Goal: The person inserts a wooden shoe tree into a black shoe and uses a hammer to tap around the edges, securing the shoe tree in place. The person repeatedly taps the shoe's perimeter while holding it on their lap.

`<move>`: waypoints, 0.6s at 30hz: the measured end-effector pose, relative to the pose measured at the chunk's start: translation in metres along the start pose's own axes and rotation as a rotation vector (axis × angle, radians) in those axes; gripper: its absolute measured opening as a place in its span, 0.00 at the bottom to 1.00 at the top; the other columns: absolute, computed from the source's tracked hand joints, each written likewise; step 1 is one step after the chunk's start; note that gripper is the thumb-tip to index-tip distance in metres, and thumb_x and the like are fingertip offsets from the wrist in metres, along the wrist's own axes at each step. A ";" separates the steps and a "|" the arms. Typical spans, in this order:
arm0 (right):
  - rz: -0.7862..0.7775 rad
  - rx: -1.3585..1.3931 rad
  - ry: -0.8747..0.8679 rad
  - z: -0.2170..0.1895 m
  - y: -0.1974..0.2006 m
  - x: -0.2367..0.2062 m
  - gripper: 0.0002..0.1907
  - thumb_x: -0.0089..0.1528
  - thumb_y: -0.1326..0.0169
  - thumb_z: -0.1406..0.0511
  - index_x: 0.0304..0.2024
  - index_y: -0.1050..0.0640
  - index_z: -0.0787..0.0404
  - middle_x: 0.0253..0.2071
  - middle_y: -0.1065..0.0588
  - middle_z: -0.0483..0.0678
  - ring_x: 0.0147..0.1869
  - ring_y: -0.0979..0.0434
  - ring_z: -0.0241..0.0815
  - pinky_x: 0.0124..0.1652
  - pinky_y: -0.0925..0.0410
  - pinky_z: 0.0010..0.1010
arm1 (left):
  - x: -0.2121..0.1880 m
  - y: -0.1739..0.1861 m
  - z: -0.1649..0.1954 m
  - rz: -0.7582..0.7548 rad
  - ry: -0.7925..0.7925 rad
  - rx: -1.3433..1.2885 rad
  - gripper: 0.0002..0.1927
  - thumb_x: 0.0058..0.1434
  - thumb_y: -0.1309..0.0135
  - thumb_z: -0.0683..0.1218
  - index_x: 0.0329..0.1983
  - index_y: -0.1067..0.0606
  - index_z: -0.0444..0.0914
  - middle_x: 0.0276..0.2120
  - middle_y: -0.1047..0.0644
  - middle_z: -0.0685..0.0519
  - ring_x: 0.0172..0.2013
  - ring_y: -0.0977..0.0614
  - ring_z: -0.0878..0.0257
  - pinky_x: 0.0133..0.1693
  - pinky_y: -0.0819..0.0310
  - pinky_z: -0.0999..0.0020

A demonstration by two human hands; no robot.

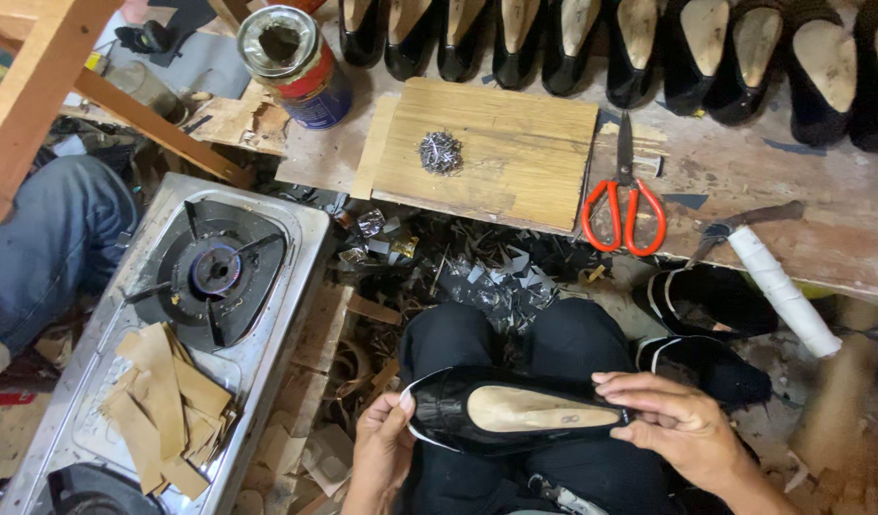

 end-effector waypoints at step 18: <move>0.066 0.282 -0.208 0.019 -0.005 -0.008 0.18 0.53 0.37 0.73 0.46 0.17 0.69 0.61 0.24 0.57 0.61 0.23 0.47 0.55 0.28 0.40 | -0.001 -0.004 -0.004 0.068 -0.013 0.074 0.05 0.64 0.42 0.42 0.35 0.23 0.34 0.31 0.18 0.50 0.31 0.18 0.65 0.39 0.22 0.67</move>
Point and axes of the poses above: each hand's wrist, its own x-axis towards the middle knuckle, its own y-axis out of the back of the hand, z = x × y, the point moved 2 cm from there along x, towards the middle knuckle
